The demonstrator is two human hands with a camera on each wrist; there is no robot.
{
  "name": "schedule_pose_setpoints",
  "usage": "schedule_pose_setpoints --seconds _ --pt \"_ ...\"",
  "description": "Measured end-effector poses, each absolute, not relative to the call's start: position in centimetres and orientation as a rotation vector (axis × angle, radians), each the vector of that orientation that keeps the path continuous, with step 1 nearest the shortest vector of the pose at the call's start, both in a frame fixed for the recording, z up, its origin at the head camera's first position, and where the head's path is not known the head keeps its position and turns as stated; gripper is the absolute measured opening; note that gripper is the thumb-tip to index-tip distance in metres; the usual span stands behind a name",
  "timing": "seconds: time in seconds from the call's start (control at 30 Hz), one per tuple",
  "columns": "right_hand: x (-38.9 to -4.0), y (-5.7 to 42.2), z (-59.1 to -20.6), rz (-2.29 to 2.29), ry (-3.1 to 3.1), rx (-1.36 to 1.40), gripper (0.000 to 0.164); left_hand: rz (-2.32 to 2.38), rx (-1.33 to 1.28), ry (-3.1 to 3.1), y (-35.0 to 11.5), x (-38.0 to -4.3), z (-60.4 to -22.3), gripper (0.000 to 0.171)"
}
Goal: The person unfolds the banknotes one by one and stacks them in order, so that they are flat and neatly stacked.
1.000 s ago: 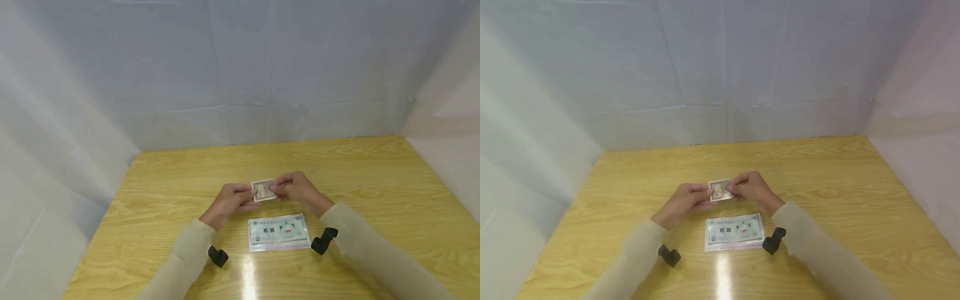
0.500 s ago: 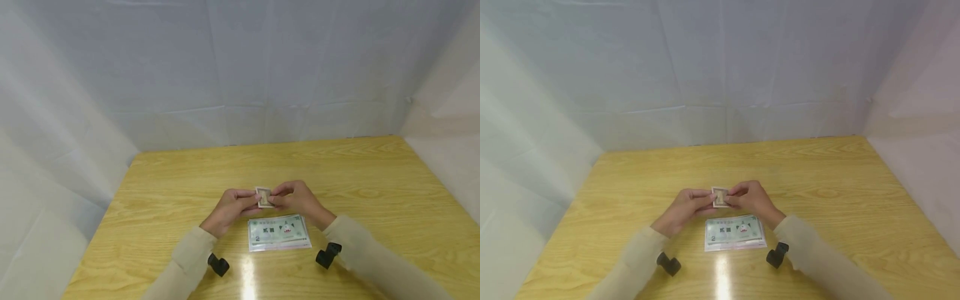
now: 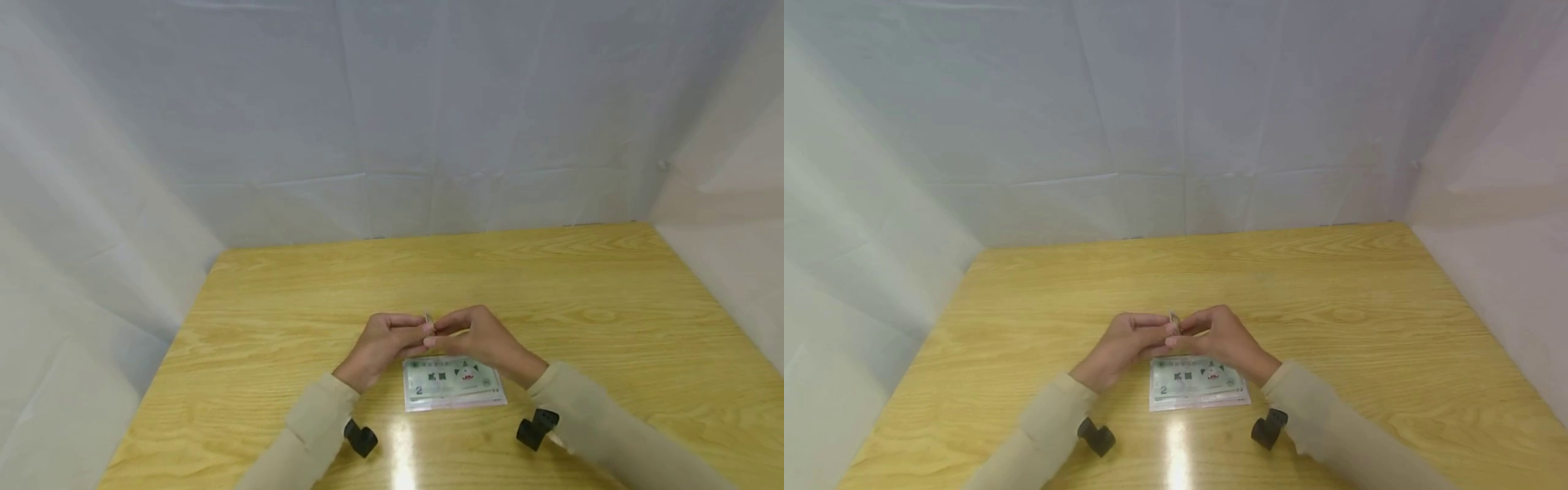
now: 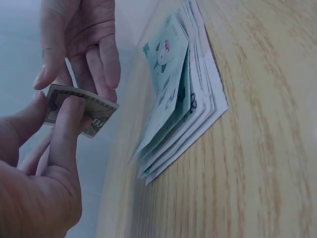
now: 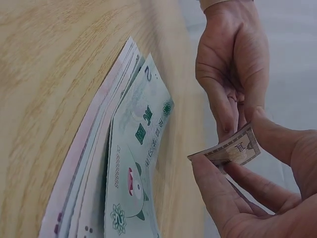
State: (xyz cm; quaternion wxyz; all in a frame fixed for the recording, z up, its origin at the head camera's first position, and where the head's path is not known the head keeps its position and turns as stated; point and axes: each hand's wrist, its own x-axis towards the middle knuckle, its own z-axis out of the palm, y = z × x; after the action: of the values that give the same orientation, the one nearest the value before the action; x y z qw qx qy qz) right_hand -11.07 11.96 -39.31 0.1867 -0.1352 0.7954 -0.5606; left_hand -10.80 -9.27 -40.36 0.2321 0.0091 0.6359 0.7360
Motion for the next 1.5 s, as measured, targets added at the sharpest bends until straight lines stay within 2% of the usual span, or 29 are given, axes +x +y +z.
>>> schedule_pose_setpoints --seconds 0.67,1.0,1.27,1.5 --pt "-10.7 14.0 -38.7 -1.655 1.977 -0.294 0.040 1.919 0.006 1.863 -9.5 -9.8 -39.8 0.028" --pt "-9.8 15.3 -38.8 -1.680 2.031 -0.203 0.015 1.835 0.029 2.048 -10.2 -8.5 -39.6 0.019" --pt "-9.4 16.9 -39.6 -1.548 2.157 -0.249 0.016 1.641 0.108 2.187 -10.1 -8.1 -40.0 0.018" --pt "-9.2 17.2 -40.7 -1.426 2.271 -0.373 0.007 1.407 0.214 2.334 -9.6 -7.8 -40.3 0.009"
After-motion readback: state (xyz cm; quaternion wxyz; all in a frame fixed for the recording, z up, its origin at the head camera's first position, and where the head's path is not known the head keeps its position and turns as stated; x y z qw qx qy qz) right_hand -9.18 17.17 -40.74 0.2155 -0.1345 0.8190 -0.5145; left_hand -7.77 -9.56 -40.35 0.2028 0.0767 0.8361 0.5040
